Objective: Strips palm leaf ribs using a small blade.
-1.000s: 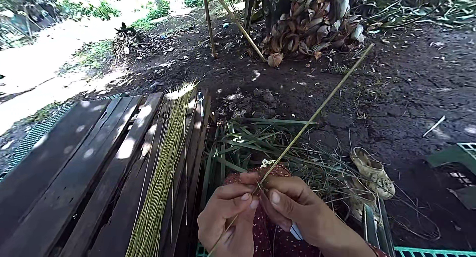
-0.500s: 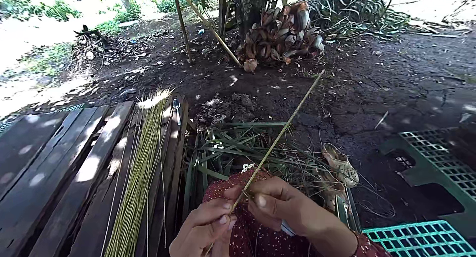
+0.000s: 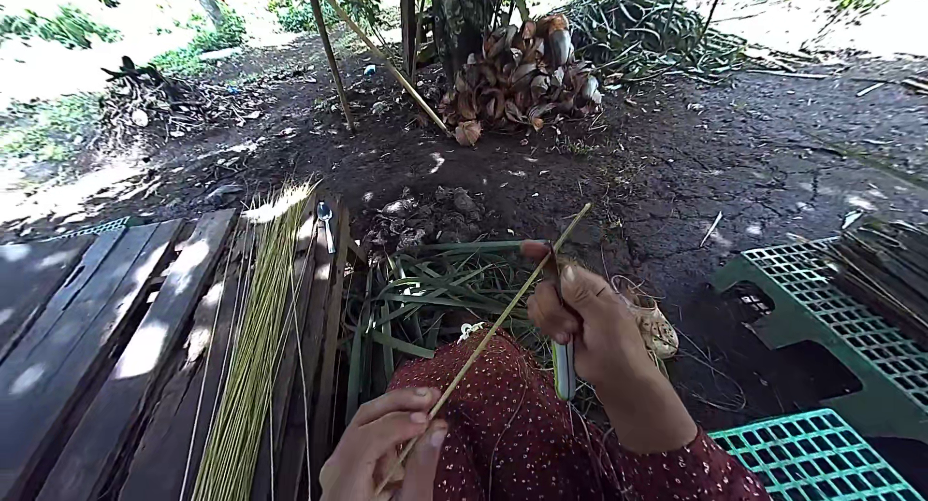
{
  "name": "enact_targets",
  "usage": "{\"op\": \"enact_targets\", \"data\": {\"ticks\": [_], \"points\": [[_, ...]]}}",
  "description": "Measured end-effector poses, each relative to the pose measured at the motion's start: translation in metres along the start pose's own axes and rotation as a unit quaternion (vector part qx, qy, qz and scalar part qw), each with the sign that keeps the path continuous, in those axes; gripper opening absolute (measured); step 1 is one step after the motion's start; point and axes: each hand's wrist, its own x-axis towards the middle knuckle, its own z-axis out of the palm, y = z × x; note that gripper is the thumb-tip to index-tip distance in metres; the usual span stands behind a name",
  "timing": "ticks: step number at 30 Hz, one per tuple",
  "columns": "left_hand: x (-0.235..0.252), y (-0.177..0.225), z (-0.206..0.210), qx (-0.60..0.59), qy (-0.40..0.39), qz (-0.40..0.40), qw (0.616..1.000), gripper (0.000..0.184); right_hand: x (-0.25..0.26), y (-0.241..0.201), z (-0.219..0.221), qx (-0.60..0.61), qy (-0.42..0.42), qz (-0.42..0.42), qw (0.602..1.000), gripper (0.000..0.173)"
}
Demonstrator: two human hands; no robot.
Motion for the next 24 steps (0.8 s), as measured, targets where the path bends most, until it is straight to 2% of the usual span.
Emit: {"op": "enact_targets", "data": {"ticks": [6, 8, 10, 13, 15, 16, 19, 20, 21, 24], "points": [[0.000, -0.004, 0.027, -0.039, 0.051, -0.008, 0.998, 0.004, -0.034, 0.015, 0.026, 0.070, -0.228, 0.075, 0.968, 0.043], [-0.003, -0.002, 0.026, -0.056, 0.052, -0.014, 0.997, 0.006, -0.030, 0.014, 0.022, 0.056, -0.195, 0.059, 0.977, 0.040], [-0.006, 0.002, 0.020, -0.054, 0.050, -0.015, 0.997, 0.007, -0.014, 0.007, 0.008, 0.019, -0.084, 0.032, 0.996, 0.033], [-0.011, 0.004, 0.012, -0.041, 0.034, -0.019, 0.998, 0.008, 0.013, -0.008, -0.012, -0.018, 0.046, 0.015, 0.999, 0.042], [-0.013, 0.000, 0.013, -0.044, 0.033, -0.016, 0.998, 0.009, 0.014, -0.010, -0.009, -0.016, 0.051, 0.028, 0.998, 0.043], [-0.013, -0.001, 0.013, -0.046, 0.037, -0.016, 0.998, 0.009, 0.008, -0.008, -0.006, -0.015, 0.024, 0.045, 0.999, 0.042], [-0.012, -0.005, 0.015, -0.052, 0.037, -0.020, 0.998, 0.010, -0.014, 0.001, 0.005, 0.003, -0.131, 0.100, 0.986, 0.039], [-0.012, -0.005, 0.015, -0.056, 0.036, -0.020, 0.998, 0.010, -0.017, 0.002, 0.005, 0.010, -0.148, 0.103, 0.984, 0.038], [-0.013, -0.004, 0.013, -0.059, 0.032, -0.018, 0.998, 0.011, -0.015, 0.001, 0.003, 0.000, -0.128, 0.093, 0.987, 0.037], [-0.018, 0.000, 0.007, -0.036, 0.007, 0.000, 0.999, 0.011, 0.013, -0.007, -0.023, -0.050, 0.050, 0.048, 0.996, 0.040]]}}
